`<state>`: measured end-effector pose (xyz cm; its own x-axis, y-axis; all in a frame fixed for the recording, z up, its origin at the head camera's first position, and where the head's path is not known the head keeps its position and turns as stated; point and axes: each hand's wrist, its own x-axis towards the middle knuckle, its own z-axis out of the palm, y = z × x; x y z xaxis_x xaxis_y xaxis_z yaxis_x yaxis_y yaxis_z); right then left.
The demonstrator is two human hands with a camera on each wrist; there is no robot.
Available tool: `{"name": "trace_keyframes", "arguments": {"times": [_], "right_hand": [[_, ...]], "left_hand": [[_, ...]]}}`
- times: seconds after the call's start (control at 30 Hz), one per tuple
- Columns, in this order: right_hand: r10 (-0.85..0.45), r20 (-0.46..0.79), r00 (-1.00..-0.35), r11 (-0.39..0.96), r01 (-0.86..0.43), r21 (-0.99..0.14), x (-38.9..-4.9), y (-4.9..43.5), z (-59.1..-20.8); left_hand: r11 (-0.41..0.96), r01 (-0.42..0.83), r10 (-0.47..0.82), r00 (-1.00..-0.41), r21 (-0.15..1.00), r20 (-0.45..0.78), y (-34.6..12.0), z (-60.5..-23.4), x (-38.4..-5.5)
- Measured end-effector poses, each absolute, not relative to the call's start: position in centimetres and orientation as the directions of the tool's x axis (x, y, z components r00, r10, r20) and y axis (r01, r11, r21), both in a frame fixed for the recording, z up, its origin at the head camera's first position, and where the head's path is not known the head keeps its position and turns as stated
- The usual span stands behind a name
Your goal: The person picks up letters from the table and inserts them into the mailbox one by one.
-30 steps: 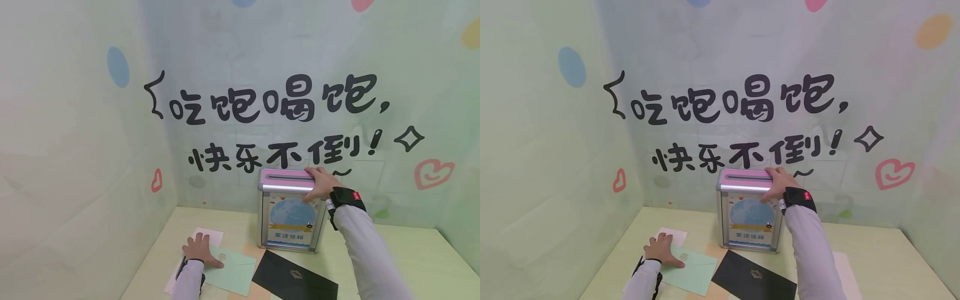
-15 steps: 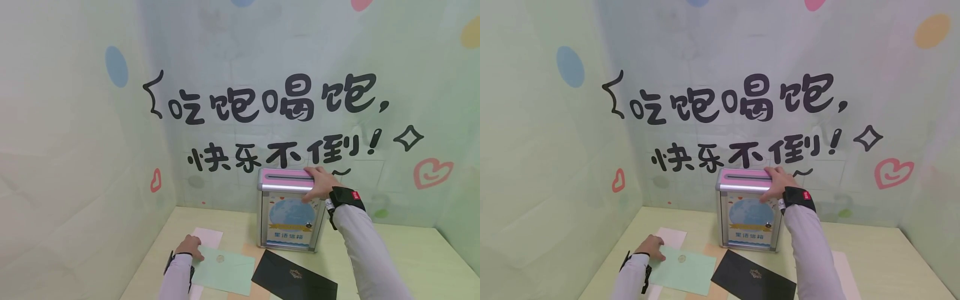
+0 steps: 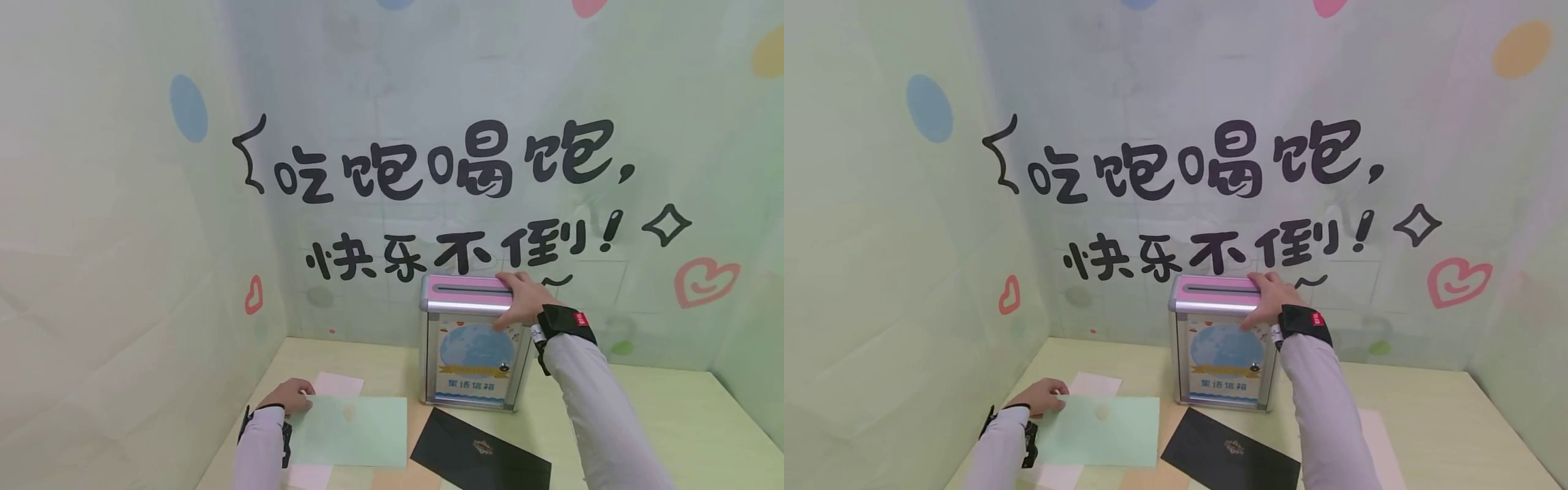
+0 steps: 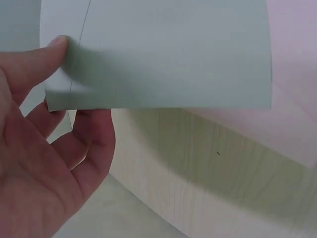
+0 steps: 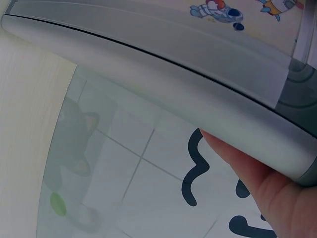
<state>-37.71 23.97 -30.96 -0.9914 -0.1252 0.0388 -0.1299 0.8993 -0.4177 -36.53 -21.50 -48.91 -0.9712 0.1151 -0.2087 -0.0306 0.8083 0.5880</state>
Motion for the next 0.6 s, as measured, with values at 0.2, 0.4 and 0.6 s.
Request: {"name": "trace_keyframes", "arguments": {"times": [0.2,0.4,0.6], "right_hand": [[-0.126,0.037,-0.991,0.900,-0.130,-0.415,-37.3,23.9,-30.5],[-0.137,0.040,-0.990,0.898,-0.142,-0.417,-37.6,24.1,-30.7],[-0.136,0.044,-0.990,0.898,-0.142,-0.416,-37.6,24.0,-30.8]], "left_hand": [[0.710,-0.094,0.111,-0.964,0.697,-0.242,-22.2,-48.4,-36.0],[0.633,-0.140,0.088,-0.964,0.761,-0.252,-23.3,-49.2,-35.5],[0.583,-0.222,0.022,-0.957,0.781,-0.289,-24.3,-49.3,-35.0]]}}
